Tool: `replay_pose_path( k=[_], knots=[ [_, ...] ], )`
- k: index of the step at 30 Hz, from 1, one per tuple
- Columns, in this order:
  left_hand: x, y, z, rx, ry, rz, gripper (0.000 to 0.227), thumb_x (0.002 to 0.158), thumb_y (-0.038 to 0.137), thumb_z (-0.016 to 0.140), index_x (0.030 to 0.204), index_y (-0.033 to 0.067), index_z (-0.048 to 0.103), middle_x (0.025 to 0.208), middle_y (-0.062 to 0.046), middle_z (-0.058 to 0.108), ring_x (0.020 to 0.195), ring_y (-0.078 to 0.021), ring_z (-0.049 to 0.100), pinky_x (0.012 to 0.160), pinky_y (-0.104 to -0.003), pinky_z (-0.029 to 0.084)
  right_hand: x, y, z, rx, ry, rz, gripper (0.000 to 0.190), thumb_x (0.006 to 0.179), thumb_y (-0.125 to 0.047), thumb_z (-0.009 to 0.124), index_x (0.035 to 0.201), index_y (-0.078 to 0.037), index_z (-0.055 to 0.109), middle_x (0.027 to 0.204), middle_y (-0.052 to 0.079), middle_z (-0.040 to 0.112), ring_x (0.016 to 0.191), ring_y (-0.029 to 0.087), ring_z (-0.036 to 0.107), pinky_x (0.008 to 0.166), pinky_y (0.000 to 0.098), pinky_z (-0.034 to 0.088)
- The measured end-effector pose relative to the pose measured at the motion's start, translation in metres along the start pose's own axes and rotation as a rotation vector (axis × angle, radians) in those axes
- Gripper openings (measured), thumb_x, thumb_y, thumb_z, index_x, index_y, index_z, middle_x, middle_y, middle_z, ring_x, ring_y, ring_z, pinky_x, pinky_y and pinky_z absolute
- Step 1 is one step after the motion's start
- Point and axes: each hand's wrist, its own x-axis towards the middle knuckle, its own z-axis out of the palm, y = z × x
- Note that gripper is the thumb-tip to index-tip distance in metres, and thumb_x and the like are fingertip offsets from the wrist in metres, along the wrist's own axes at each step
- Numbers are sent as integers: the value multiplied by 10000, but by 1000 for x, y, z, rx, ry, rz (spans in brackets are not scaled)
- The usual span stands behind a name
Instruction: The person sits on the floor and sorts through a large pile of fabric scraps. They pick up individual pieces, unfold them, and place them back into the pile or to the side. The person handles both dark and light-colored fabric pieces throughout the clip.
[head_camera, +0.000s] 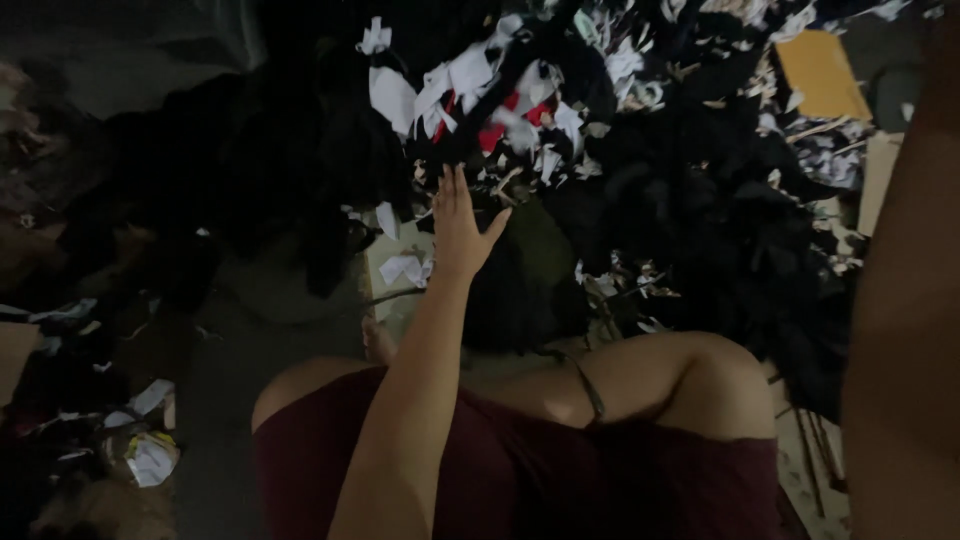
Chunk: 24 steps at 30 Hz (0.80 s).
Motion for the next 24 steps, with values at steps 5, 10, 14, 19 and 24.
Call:
replay_pose_path(
  k=[5, 10, 14, 19, 24],
  knots=[
    [-16, 16, -20, -93, 56, 56, 861, 974, 526, 697, 1552, 11, 321, 1661, -282, 172, 1510, -487, 235, 1194, -658, 231, -5, -32, -55, -108, 26, -56, 810, 530, 122, 830, 1302, -78, 688, 1179, 199, 691, 944, 375, 674, 713, 474, 563],
    [-42, 28, -36, -162, 58, 17, 810, 970, 473, 719, 1502, -17, 353, 1655, -287, 182, 1508, -472, 248, 1197, -641, 249, -25, -48, -101, -218, 44, -102, 889, 489, 149, 837, 1337, -71, 682, 1206, 225, 675, 963, 407, 657, 734, 500, 544],
    [-73, 49, -55, -186, 21, -27, 922, 997, 420, 684, 1607, -10, 143, 1656, -281, 170, 1521, -442, 234, 1225, -597, 263, -42, -60, -123, -293, 41, -136, 953, 456, 171, 842, 1364, -66, 677, 1227, 246, 662, 979, 432, 642, 750, 520, 529],
    [-103, 71, -67, -265, -39, -2, 916, 1045, 293, 624, 1628, -6, -16, 1653, -299, 97, 1514, -490, 176, 1198, -664, 271, -59, -75, -134, -387, 27, -187, 1032, 415, 198, 849, 1398, -59, 670, 1253, 273, 646, 998, 464, 624, 770, 546, 509],
    [-113, 89, -79, -352, -295, -440, 772, 1037, 142, 474, 1639, 246, 1, 1719, -71, 93, 1564, -308, 169, 1169, -474, 352, -114, -205, -105, 602, -28, 673, 565, 893, -151, 662, 1436, -291, 591, 629, -58, 508, 392, 61, 320, 311, 258, 200]
  ],
)
